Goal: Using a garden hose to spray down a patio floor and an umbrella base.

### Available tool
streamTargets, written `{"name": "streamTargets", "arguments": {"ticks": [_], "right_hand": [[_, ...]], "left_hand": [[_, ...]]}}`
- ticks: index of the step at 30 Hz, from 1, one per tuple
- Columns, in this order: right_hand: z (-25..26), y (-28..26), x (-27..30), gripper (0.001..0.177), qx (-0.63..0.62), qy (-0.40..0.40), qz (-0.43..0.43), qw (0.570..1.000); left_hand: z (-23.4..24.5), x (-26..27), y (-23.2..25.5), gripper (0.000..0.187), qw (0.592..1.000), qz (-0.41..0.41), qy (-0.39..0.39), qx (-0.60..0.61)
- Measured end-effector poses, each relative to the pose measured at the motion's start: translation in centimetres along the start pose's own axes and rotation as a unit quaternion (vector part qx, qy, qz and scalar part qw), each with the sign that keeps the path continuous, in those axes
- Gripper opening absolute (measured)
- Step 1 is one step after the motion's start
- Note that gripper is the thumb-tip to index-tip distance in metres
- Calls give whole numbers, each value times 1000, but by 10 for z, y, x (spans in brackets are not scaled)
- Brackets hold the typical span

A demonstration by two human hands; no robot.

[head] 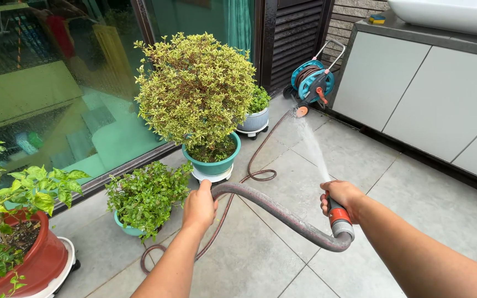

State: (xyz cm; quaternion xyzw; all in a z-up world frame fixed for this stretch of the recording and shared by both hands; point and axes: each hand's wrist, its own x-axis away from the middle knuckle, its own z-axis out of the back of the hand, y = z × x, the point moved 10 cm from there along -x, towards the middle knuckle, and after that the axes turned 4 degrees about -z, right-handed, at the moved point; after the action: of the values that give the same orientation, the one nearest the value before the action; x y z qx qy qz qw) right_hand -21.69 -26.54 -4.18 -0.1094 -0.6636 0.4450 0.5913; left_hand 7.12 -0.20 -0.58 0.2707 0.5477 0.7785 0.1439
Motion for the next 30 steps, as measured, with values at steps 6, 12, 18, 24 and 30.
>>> {"name": "streamTargets", "arguments": {"ticks": [6, 12, 18, 24, 30], "right_hand": [[2, -2, 11, 16, 2, 1, 13, 1000], [9, 0, 5, 19, 5, -4, -1, 1000], [16, -11, 13, 18, 1, 15, 14, 1000], [34, 1, 1, 19, 6, 33, -15, 999], [51, 13, 7, 20, -8, 68, -22, 997]], "left_hand": [[-8, 7, -1, 61, 1000, 4, -13, -8], [-16, -1, -4, 64, 999, -14, -13, -48], [-19, -4, -8, 62, 999, 10, -5, -34], [-20, 0, -1, 61, 999, 2, -8, -35], [-29, 8, -1, 61, 998, 11, -27, -53]]}}
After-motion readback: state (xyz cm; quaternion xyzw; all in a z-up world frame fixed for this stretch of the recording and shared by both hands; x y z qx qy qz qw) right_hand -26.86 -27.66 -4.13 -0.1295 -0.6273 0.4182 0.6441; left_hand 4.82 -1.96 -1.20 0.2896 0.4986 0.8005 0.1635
